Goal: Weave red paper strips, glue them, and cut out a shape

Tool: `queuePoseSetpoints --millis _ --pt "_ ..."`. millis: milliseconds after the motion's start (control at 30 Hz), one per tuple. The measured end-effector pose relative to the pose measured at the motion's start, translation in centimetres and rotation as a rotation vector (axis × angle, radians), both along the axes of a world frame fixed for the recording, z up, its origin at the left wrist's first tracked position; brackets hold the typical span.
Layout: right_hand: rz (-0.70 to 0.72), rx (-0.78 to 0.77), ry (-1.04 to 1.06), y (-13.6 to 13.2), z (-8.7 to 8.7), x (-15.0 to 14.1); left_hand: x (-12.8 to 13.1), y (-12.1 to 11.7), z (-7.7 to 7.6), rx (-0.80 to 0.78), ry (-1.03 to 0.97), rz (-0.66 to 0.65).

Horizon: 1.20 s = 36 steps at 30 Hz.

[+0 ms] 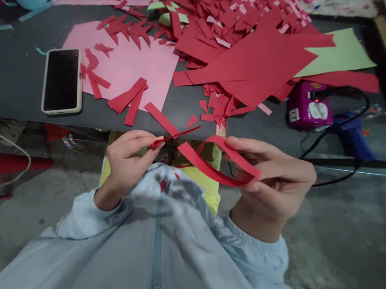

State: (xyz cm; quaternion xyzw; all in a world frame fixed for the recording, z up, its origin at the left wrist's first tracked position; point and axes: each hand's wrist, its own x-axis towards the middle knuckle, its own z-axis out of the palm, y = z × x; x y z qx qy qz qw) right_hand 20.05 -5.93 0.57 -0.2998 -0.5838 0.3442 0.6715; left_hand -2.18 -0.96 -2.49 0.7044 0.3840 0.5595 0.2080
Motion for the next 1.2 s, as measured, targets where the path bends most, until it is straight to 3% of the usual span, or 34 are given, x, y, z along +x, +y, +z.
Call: queuePoseSetpoints --millis 233,400,733,867,1200 --pt "0.022 -0.082 -0.062 -0.5 0.2 0.4 -0.1 0.1 -0.1 -0.025 0.003 0.029" --pt "-0.081 -0.224 -0.199 -0.5 1.1 -0.3 0.0 0.0 -0.1 -0.038 0.005 0.035" --pt "-0.099 -0.129 -0.035 -0.6 -0.1 -1.7 0.3 -0.1 -0.4 0.040 0.053 0.040" --pt "-0.007 -0.098 0.023 -0.5 0.0 -2.3 0.3 -0.2 -0.5 0.080 0.075 0.056" --pt "0.011 -0.070 0.017 -0.3 0.1 -2.6 0.2 -0.3 -0.4 0.148 0.184 0.042"
